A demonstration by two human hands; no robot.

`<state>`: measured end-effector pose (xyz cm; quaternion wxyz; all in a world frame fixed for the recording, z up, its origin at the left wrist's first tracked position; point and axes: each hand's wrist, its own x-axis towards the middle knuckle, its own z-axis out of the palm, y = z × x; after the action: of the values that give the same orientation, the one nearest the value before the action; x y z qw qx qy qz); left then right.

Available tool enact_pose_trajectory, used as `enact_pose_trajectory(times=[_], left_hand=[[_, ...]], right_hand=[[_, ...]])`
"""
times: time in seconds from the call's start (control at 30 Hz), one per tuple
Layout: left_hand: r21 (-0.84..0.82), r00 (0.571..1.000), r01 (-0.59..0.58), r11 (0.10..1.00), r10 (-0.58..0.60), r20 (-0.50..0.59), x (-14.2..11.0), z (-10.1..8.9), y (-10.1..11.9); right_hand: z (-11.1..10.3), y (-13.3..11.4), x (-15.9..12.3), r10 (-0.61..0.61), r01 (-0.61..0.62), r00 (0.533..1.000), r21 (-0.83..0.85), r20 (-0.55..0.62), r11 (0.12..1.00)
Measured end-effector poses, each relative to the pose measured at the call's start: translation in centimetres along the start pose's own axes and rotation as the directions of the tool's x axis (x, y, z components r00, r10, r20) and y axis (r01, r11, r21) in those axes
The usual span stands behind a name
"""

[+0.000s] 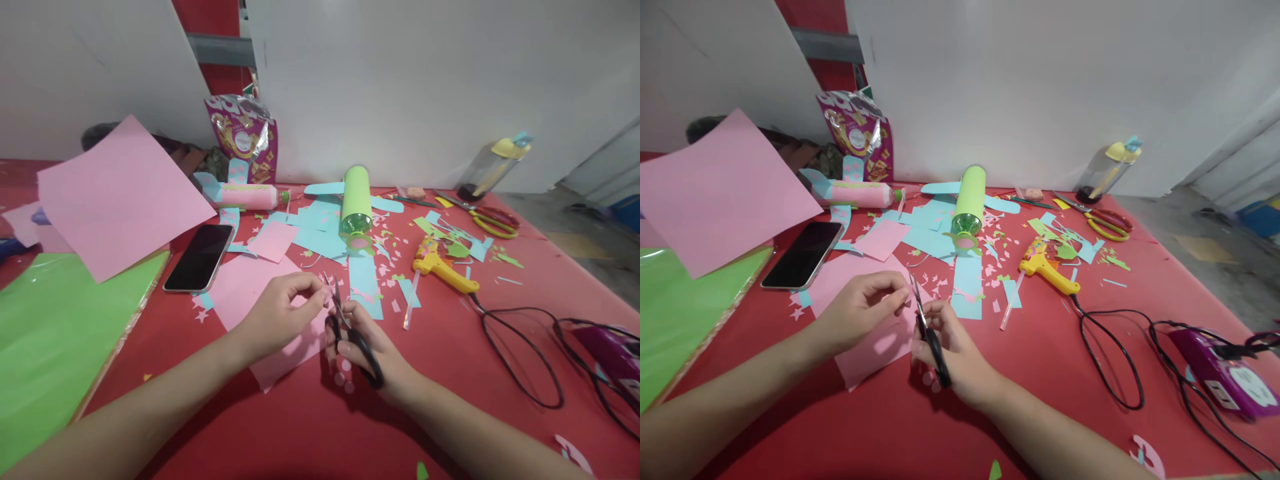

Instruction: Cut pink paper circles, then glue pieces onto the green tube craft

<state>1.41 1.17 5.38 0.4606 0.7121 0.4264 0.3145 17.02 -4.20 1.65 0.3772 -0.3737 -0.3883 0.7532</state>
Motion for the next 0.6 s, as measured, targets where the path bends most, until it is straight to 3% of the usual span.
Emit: enact_pose_trajectory(times=[0.6], left_hand=[[-0.036, 0.994, 0.028, 0.999, -0.032, -0.105, -0.7, 1.4, 0.1]], right_hand=[[0.1, 0.1, 0.0, -0.008, 0.008, 1.000, -0.005, -0.013, 1.000]])
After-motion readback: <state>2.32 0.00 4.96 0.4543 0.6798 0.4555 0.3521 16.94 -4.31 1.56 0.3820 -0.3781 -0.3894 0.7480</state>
